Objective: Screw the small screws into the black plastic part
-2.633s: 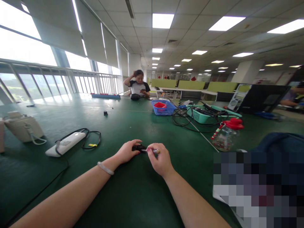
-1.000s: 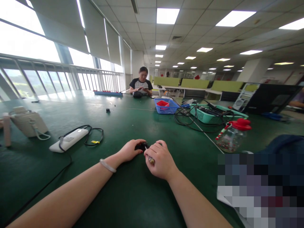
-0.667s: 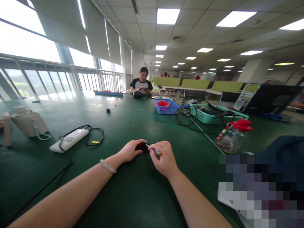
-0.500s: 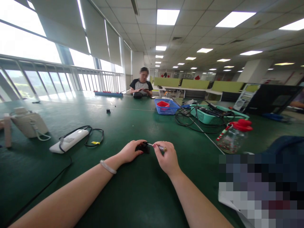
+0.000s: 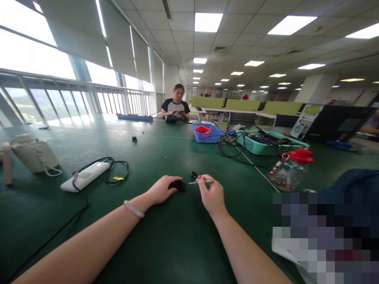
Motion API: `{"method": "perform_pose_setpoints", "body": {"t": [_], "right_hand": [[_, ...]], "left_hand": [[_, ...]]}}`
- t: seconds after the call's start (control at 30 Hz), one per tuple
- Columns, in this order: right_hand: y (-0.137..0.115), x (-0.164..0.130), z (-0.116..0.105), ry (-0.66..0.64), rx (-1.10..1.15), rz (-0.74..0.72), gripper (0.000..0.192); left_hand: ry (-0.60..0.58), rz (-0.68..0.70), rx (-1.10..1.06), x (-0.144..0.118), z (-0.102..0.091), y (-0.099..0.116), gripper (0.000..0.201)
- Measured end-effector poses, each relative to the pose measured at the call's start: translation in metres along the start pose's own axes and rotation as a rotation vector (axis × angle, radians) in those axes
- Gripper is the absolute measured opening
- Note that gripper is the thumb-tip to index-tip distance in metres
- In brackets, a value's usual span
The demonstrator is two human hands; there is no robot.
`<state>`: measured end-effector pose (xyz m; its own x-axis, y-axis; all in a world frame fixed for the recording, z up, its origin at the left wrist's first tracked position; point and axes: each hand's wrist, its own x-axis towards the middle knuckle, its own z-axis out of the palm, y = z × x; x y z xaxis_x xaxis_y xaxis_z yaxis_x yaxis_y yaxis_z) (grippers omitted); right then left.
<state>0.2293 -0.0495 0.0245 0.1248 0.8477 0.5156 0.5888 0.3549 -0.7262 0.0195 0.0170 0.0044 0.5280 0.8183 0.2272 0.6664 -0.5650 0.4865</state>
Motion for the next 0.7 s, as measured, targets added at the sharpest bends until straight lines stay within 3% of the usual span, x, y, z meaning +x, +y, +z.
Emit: {"method": "perform_pose_setpoints", "body": {"t": [0.33, 0.57, 0.7], "right_hand": [[0.002, 0.000, 0.011, -0.171, 0.014, 0.020, 0.030], [-0.006, -0.003, 0.006, -0.119, -0.040, -0.066, 0.028], [-0.005, -0.003, 0.005, -0.153, -0.024, -0.068, 0.027]], "left_hand": [[0.003, 0.003, 0.003, -0.001, 0.000, 0.002, 0.045], [0.010, 0.011, 0.009, -0.002, 0.001, 0.000, 0.045], [0.005, 0.017, 0.002, -0.002, 0.001, 0.000, 0.045]]}}
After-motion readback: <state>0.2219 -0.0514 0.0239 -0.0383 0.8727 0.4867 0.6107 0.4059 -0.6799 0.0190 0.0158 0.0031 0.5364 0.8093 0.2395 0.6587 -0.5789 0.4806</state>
